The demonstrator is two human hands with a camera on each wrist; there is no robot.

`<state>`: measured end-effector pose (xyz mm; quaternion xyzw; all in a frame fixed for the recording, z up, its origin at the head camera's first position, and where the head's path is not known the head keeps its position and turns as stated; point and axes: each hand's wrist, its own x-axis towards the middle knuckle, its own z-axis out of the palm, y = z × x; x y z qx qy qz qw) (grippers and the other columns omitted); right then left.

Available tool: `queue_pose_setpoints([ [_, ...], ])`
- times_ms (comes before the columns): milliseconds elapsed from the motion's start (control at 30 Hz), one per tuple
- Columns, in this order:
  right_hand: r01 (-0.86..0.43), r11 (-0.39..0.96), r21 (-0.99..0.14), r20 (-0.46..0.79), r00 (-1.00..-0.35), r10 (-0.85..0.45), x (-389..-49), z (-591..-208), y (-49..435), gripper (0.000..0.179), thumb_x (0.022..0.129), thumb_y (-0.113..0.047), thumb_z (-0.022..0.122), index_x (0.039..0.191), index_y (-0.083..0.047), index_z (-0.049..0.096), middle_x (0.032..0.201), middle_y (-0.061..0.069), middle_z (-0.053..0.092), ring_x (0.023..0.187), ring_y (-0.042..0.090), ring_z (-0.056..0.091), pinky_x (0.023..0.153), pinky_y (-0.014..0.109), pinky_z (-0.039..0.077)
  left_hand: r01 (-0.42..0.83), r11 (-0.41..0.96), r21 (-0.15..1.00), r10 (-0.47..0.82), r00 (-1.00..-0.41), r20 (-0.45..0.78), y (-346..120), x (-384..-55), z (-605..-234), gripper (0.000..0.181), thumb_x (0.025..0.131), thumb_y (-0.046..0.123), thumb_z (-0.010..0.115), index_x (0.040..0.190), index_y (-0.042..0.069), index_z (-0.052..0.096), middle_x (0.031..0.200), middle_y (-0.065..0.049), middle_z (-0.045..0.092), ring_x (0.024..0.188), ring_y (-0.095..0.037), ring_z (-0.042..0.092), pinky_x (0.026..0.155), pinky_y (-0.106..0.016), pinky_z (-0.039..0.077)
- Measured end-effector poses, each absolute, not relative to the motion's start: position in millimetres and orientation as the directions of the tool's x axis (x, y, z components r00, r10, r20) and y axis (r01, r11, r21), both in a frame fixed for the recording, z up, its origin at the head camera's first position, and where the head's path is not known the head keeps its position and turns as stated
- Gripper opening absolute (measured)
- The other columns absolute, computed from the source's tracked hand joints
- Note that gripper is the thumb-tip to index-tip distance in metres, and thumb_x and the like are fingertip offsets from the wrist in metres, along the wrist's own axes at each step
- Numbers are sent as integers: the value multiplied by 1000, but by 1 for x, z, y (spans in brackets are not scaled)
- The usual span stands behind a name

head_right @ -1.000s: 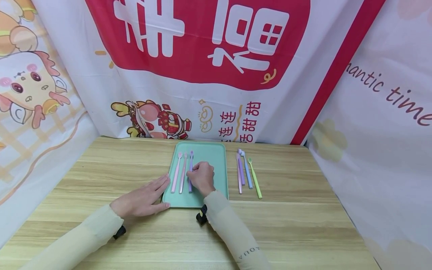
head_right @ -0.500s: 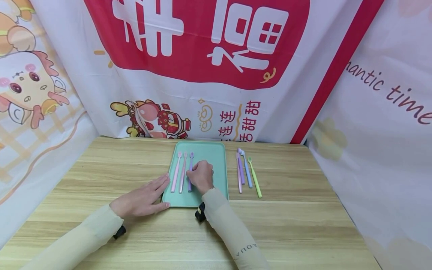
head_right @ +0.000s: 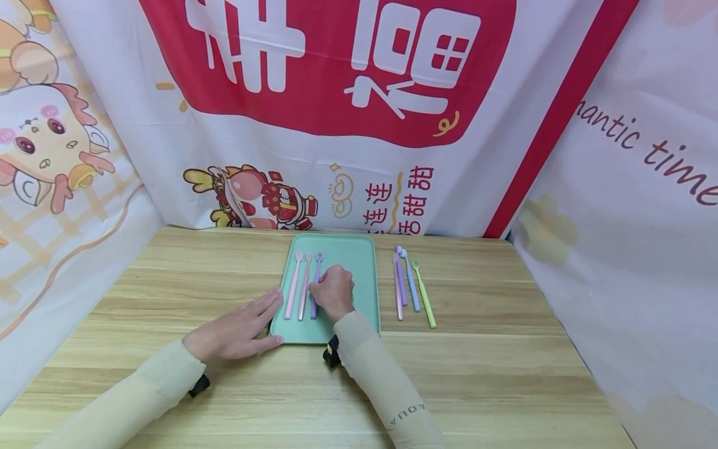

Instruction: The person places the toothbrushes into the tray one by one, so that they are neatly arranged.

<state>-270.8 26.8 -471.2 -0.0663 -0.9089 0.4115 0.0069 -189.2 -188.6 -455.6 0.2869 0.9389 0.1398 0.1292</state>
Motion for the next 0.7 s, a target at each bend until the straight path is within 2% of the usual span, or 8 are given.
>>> queue_pose_setpoints([
  [433, 116, 636, -763, -54, -992, 116, -268, -470, 27, 6, 87, -12, 84, 83, -10, 81, 74, 1, 73, 62, 10, 70, 58, 23, 58, 502, 800, 330, 572, -803, -165, -188, -190, -456, 90, 107, 55, 52, 165, -6, 20, 177, -24, 12, 163, -43, 20, 130, -62, 25],
  [700, 108, 646, -756, -46, -993, 113, -268, -470, 29, 12, 87, -16, 86, 78, -11, 80, 70, 0, 72, 60, 10, 69, 56, 22, 56, 494, 804, 331, 567, -805, -175, -187, -190, -456, 91, 107, 55, 53, 166, -5, 20, 177, -23, 12, 164, -42, 19, 130, -62, 25],
])
